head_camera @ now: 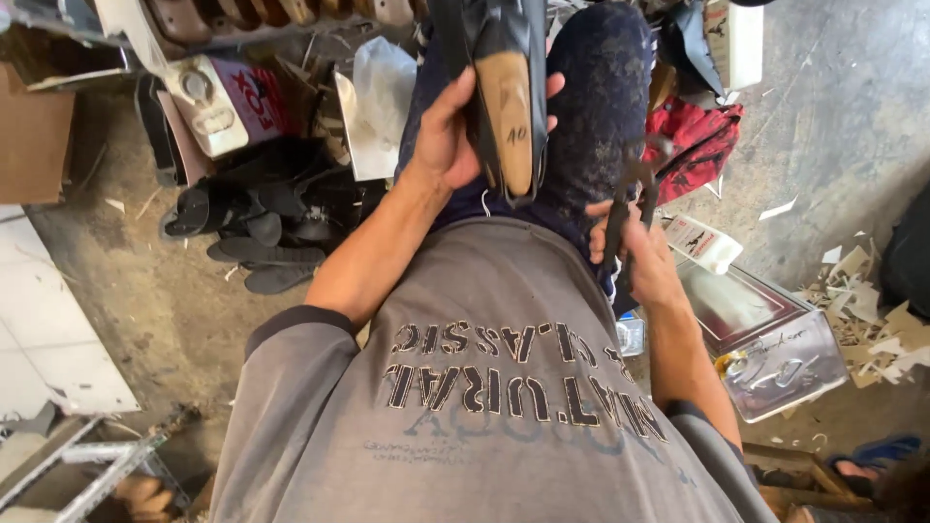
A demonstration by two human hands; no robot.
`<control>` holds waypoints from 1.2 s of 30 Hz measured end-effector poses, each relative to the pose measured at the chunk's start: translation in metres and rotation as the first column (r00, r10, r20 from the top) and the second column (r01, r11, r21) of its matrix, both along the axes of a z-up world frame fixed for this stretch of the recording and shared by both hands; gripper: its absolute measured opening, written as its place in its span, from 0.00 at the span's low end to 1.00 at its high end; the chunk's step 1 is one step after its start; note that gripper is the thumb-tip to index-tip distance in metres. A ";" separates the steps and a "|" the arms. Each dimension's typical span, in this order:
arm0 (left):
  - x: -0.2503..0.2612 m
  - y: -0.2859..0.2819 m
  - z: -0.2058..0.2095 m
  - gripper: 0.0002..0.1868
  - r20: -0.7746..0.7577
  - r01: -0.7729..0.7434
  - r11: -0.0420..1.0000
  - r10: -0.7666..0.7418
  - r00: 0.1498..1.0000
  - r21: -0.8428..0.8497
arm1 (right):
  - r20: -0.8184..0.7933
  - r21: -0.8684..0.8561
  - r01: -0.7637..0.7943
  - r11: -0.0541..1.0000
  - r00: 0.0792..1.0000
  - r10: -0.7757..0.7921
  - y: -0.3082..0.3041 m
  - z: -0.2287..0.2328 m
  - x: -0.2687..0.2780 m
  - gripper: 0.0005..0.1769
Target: The person holds a black leather shoe on their lap and uses a hammer to tap the sole and heel area. They repeatedly adjust the shoe's position and tap different sections of the sole with the hammer.
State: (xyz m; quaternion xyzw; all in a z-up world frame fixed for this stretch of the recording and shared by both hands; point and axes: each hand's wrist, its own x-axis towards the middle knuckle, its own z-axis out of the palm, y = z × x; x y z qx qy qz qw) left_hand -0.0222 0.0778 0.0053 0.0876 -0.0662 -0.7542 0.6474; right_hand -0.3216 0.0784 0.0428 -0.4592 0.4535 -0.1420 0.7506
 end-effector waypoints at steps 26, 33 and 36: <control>0.011 0.003 0.000 0.34 -0.021 0.012 0.999 -0.013 1.000 -0.039 | -0.171 0.020 0.197 0.980 0.967 -0.191 -0.009 -0.030 0.024 0.16; 0.015 -0.004 0.062 0.41 0.910 0.001 0.980 0.186 -0.370 -0.200 | -0.397 -0.368 -0.156 0.917 0.918 -0.003 -0.013 0.020 0.009 0.11; -0.010 0.002 0.048 0.59 0.322 0.131 0.988 0.150 -0.935 -0.080 | -0.473 -0.453 -0.232 0.861 0.881 -0.012 -0.018 0.028 0.008 0.09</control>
